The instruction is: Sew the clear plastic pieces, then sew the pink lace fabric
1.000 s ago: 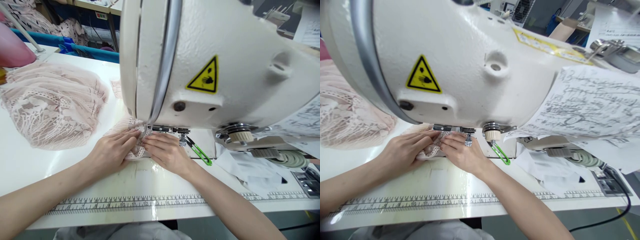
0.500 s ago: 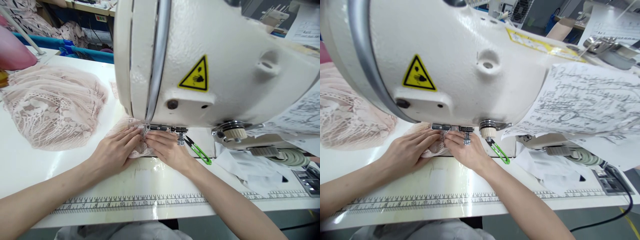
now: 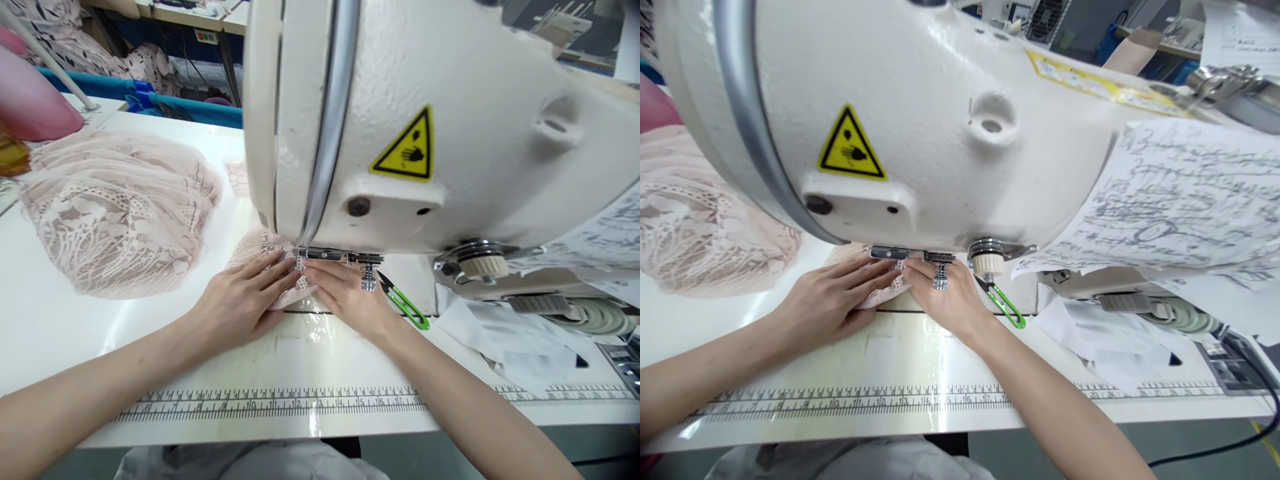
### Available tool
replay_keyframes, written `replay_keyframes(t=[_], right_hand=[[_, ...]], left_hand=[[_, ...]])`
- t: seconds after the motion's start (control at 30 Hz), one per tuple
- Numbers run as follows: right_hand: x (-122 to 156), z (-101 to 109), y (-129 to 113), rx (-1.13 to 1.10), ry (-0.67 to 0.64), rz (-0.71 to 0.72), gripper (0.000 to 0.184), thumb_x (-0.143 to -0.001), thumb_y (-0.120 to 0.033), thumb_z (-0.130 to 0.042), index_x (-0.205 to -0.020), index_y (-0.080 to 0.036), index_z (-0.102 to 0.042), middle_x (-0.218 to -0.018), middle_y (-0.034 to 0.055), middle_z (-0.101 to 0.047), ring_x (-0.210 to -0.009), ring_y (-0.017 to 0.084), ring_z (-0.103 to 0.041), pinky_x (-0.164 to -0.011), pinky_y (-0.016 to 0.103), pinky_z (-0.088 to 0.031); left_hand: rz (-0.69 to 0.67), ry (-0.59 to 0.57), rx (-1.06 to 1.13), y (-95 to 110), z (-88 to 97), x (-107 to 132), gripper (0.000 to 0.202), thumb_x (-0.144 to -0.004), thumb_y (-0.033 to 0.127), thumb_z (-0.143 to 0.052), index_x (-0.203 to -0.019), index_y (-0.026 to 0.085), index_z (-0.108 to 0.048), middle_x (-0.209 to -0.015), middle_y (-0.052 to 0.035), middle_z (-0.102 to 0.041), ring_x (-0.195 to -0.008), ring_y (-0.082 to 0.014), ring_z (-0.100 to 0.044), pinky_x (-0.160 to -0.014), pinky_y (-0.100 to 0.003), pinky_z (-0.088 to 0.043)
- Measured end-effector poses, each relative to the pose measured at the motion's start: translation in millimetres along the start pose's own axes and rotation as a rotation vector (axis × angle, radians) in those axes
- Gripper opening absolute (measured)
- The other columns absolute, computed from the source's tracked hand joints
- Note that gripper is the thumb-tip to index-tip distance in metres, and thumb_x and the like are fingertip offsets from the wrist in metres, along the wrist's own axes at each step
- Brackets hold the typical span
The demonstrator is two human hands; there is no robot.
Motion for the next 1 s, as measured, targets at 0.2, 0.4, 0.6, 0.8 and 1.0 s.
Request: replay_keyframes(t=[0.2, 0.4, 0.6, 0.8, 1.0], right_hand=[[0, -4, 3, -0.072, -0.017, -0.036, 0.023, -0.093, -0.013, -0.052, -0.107, -0.016, -0.07, -0.116, 0.0078, -0.071, -0.106, 0.02, -0.067, -0.092, 0.035, -0.056], [-2, -5, 3, -0.01, -0.049, -0.042, 0.024, -0.092, -0.011, -0.052, -0.106, -0.018, -0.07, -0.114, 0.0077, -0.071, -0.1, 0.021, -0.069, -0.088, 0.036, -0.058], [-1, -6, -3, 0.163, -0.075, 0.093, 0.026, -0.093, -0.006, -0.048, -0.11, -0.012, -0.067, -0.116, 0.0105, -0.071, -0.105, 0.021, -0.066, -0.086, 0.033, -0.057], [-2, -10, -18, 0.211, -0.027, 0.088, 0.029, -0.091, -0.002, -0.048, -0.109, -0.016, -0.067, -0.115, 0.0078, -0.071, -0.112, 0.019, -0.063, -0.089, 0.034, -0.052], [-6, -10, -25, 0.211, 0.015, 0.152, 0.024, -0.093, -0.007, -0.048, -0.096, -0.021, -0.067, -0.099, 0.0001, -0.075, -0.096, 0.014, -0.067, -0.1, 0.034, -0.05]], left_hand=[[0.026, 0.006, 0.014, -1, -2.2, -1, 0.043, -0.094, 0.03, -0.043, -0.131, 0.013, -0.059, -0.133, -0.0102, -0.06, -0.125, -0.0296, -0.056, -0.101, -0.045, -0.053], [0.021, 0.011, 0.045, -4, -6.0, -2, 0.042, -0.095, 0.025, -0.043, -0.134, 0.015, -0.056, -0.136, -0.0087, -0.057, -0.13, -0.0273, -0.052, -0.108, -0.044, -0.048], [-0.122, 0.04, 0.007, -6, 0.0, 0, 0.035, -0.095, 0.013, -0.043, -0.123, 0.011, -0.063, -0.13, -0.0093, -0.061, -0.119, -0.0229, -0.061, -0.104, -0.039, -0.052], [-0.049, 0.042, 0.074, -14, 3.3, 2, 0.039, -0.093, 0.016, -0.04, -0.122, 0.017, -0.065, -0.126, -0.0053, -0.064, -0.118, -0.0212, -0.061, -0.107, -0.039, -0.05], [-0.047, 0.05, 0.039, -15, 1.6, 1, 0.04, -0.091, 0.013, -0.041, -0.124, 0.014, -0.064, -0.127, -0.0065, -0.064, -0.12, -0.023, -0.061, -0.11, -0.043, -0.047]])
Point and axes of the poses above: each hand's wrist, its own x-axis away from the middle knuckle, its own z-axis out of the back of the hand, y = z × x, the point moved 1 cm from there along -x, towards the middle knuckle
